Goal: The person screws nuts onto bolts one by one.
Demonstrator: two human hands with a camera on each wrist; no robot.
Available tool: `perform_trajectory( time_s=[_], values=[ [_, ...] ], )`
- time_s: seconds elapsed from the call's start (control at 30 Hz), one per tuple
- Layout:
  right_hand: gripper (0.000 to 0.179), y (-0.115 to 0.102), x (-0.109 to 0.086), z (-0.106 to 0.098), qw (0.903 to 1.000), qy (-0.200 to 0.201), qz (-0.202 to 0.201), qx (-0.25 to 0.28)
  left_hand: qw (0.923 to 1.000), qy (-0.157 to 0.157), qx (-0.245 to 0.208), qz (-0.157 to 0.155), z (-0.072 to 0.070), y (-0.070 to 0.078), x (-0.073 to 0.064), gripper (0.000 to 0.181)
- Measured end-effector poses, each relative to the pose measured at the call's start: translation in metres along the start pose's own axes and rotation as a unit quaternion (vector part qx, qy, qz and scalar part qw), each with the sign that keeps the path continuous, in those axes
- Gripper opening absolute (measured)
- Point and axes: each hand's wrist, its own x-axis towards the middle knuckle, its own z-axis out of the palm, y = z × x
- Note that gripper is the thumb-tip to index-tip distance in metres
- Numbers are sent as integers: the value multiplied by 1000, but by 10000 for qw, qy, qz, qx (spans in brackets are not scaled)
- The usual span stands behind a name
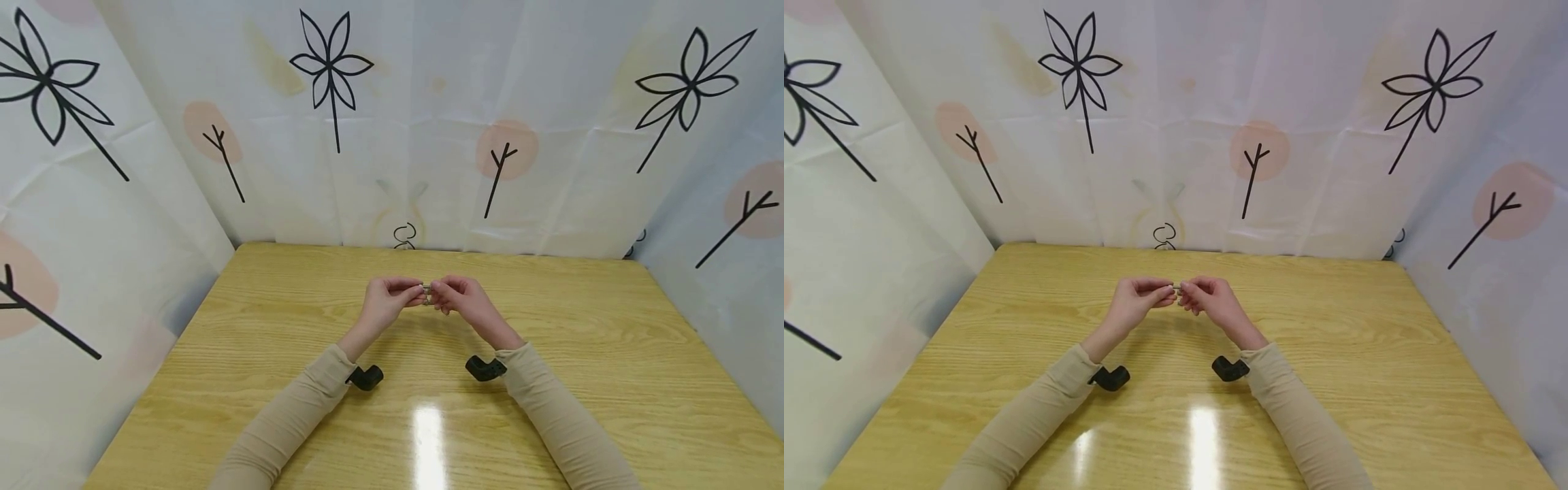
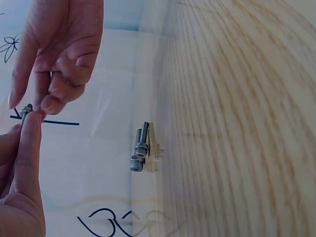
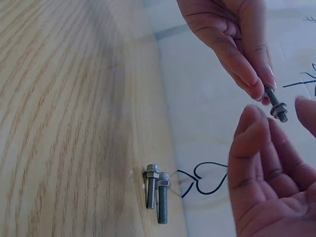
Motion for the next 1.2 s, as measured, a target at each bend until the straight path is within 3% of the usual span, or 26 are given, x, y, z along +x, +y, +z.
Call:
perform_trajectory(
  time_s=[0.23,0.5,0.8,1.03,1.2],
  values=[
    [30,3,0,-1,9989,-6,-458,113,10000,56,1,-24,0,0,0,21],
    [33,3,1,1,9999,-50,-153,-36,9999,11,157,39,0,-1,0,22],
    [26,3,0,0,9986,-35,-515,152,9999,109,83,-29,2,2,-1,20],
    [32,3,1,1,9998,-50,-200,-73,10000,73,24,-11,2,1,0,19],
    [33,3,-1,0,9994,18,-331,127,9999,132,84,3,1,0,0,20]
  ],
)
